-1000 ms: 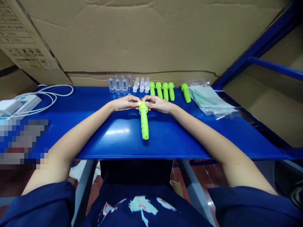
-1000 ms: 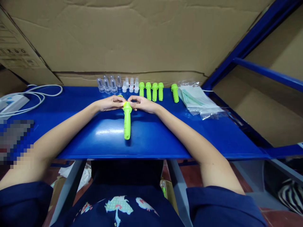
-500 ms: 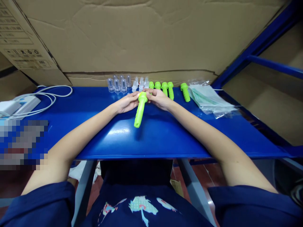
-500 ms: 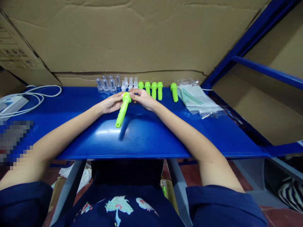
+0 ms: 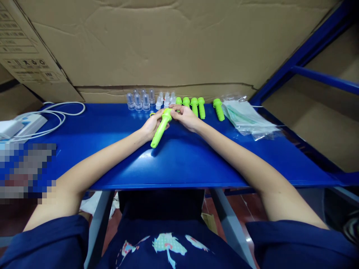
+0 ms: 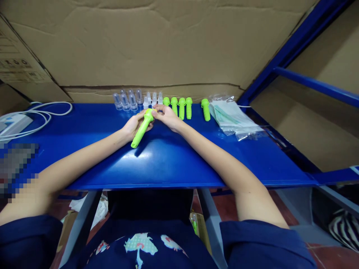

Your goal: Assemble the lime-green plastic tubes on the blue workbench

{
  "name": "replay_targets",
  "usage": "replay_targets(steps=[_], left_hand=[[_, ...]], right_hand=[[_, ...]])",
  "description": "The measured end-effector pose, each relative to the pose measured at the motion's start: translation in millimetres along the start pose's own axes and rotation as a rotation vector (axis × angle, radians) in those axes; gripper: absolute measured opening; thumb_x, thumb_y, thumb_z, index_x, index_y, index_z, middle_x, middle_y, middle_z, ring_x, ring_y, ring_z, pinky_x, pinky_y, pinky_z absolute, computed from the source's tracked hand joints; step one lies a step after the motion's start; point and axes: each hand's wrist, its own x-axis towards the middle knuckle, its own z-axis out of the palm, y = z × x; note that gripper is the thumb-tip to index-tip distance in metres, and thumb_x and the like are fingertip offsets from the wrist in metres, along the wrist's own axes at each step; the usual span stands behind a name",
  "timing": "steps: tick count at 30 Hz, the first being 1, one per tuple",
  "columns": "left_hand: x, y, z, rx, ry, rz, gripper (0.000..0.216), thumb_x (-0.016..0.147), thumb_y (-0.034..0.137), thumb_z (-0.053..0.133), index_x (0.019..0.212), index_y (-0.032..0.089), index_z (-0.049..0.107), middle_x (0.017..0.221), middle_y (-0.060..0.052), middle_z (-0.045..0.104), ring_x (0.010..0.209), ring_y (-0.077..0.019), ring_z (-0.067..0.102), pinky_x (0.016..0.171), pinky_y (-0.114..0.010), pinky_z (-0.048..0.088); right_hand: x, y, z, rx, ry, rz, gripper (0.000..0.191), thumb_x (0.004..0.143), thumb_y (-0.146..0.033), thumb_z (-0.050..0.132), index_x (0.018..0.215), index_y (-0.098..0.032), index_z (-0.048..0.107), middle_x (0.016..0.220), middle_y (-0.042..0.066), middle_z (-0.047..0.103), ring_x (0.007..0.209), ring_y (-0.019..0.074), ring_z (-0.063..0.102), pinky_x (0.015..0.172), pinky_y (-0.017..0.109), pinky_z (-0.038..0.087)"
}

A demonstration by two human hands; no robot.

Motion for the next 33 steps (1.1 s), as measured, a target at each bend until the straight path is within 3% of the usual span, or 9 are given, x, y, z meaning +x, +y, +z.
replay_targets(steps=[5,9,12,15,18,28,33], left_hand=[[-1.0,0.1,2.4,-0.076,0.041,-0.018,0.01,0.093,0.011,0.055,0.099,0.015,0.062,0.072,0.0,0.066,0.07,-0.0128,0.068,0.079,-0.029,0.061],[4.7,2.1,1.1,0.011,0.075,-0.024,0.014,0.097,0.011,0.05,0.09,0.011,0.062,0.068,-0.002,0.064,0.058,-0.0098,0.063,0.053,-0.017,0.05],[5.8,3.2,-0.4,0.087,0.079,-0.007,0.024,0.102,0.019,0.048,0.085,0.01,0.062,0.065,-0.003,0.064,0.051,-0.0089,0.06,0.043,-0.018,0.042],[4.9,2.0,-1.6,0.151,0.071,0.044,0.028,0.102,0.027,0.053,0.084,0.01,0.065,0.063,-0.002,0.064,0.048,-0.0079,0.057,0.044,-0.018,0.043],[5.1,-0.8,-2.2,0.185,0.074,0.07,0.023,0.099,0.024,0.059,0.082,0.01,0.066,0.063,-0.001,0.064,0.049,-0.0076,0.057,0.045,-0.018,0.043],[9.7,-2.7,-3.3,0.149,0.077,0.074,0.02,0.097,0.02,0.057,0.081,0.011,0.065,0.058,0.001,0.061,0.045,-0.0072,0.055,0.043,-0.018,0.041],[8.4,-3.2,-2.9,0.16,0.092,0.087,0.022,0.098,0.019,0.057,0.078,0.012,0.064,0.058,0.001,0.06,0.045,-0.0071,0.054,0.043,-0.018,0.042]], right_hand=[[-0.1,0.8,0.7,-0.008,0.023,0.03,0.066,0.062,-0.082,0.077,0.077,-0.019,0.062,0.128,0.015,0.056,0.131,0.0328,0.052,0.116,0.048,0.041],[0.4,4.3,2.3,-0.006,0.043,0.046,0.069,0.057,-0.084,0.078,0.076,-0.019,0.062,0.128,0.016,0.055,0.128,0.0334,0.053,0.114,0.05,0.044],[0.6,7.0,4.3,0.019,0.041,0.048,0.071,0.054,-0.086,0.078,0.074,-0.019,0.062,0.129,0.015,0.053,0.12,0.0321,0.058,0.108,0.05,0.05],[0.3,8.2,4.9,0.023,0.028,0.033,0.07,0.056,-0.084,0.079,0.073,-0.019,0.059,0.13,0.014,0.051,0.114,0.0296,0.06,0.104,0.049,0.054],[-0.4,8.6,4.1,0.012,0.028,0.022,0.069,0.056,-0.082,0.08,0.074,-0.019,0.058,0.133,0.015,0.049,0.113,0.0288,0.06,0.102,0.049,0.055],[0.1,11.4,5.1,-0.082,0.084,-0.007,0.056,0.068,-0.069,0.083,0.078,-0.02,0.058,0.135,0.015,0.05,0.136,0.0331,0.046,0.109,0.047,0.048],[0.7,13.1,7.6,-0.097,0.108,-0.012,0.062,0.063,-0.076,0.081,0.076,-0.02,0.057,0.133,0.017,0.049,0.135,0.0333,0.046,0.11,0.046,0.047]])
